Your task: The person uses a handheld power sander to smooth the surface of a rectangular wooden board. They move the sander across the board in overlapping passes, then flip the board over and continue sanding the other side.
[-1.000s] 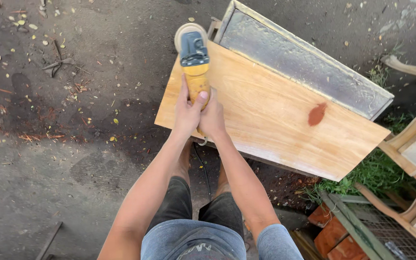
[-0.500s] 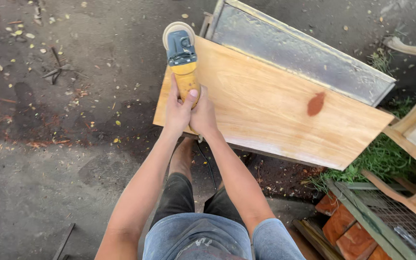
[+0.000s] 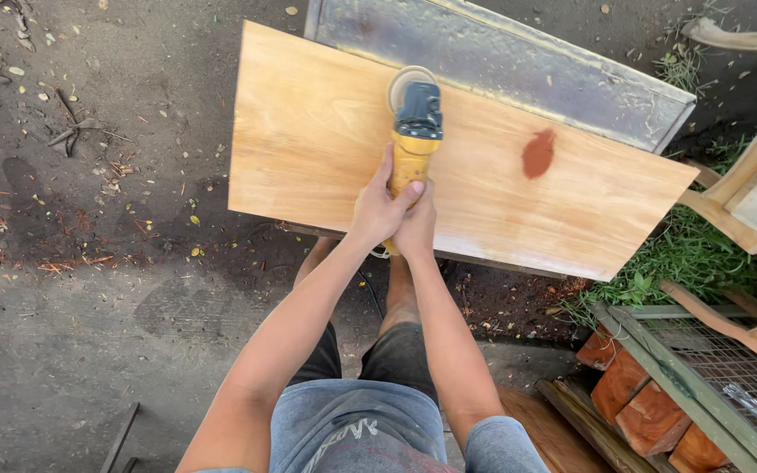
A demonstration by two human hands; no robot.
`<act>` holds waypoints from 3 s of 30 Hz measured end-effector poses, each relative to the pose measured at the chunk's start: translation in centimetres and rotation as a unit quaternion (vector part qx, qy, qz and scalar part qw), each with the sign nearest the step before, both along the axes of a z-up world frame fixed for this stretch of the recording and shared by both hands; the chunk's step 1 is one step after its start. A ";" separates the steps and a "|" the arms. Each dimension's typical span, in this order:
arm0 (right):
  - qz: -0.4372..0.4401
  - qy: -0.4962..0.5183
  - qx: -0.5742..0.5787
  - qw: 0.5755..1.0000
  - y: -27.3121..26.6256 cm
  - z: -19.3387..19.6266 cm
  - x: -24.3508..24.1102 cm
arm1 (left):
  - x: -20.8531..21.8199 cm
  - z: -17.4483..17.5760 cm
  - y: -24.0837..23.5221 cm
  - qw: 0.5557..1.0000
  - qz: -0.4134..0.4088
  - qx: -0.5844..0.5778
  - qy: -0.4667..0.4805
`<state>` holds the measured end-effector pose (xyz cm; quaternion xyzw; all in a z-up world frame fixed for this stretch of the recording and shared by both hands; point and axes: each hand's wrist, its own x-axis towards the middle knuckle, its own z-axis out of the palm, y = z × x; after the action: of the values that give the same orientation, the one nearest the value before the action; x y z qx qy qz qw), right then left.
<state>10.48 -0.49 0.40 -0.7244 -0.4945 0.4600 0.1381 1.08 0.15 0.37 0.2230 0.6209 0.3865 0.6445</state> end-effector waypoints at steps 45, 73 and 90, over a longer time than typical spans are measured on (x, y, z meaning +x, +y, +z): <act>-0.045 0.035 -0.037 0.998 1.7 2.1 11.4 | 12.6 -2.0 -0.1 0.995 0.027 0.026 -0.088; 0.067 0.136 -0.040 0.988 -0.7 -0.2 -0.2 | -0.9 1.0 -3.0 0.993 0.061 -0.068 0.077; 0.228 0.052 -0.042 0.971 0.0 1.8 -12.9 | -11.2 0.9 -5.6 0.966 0.255 0.016 0.037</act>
<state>-2.43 -0.50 2.16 -0.5724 -0.6193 0.5368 0.0248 -10.07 -5.45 1.31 0.0817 0.6741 0.5397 0.4976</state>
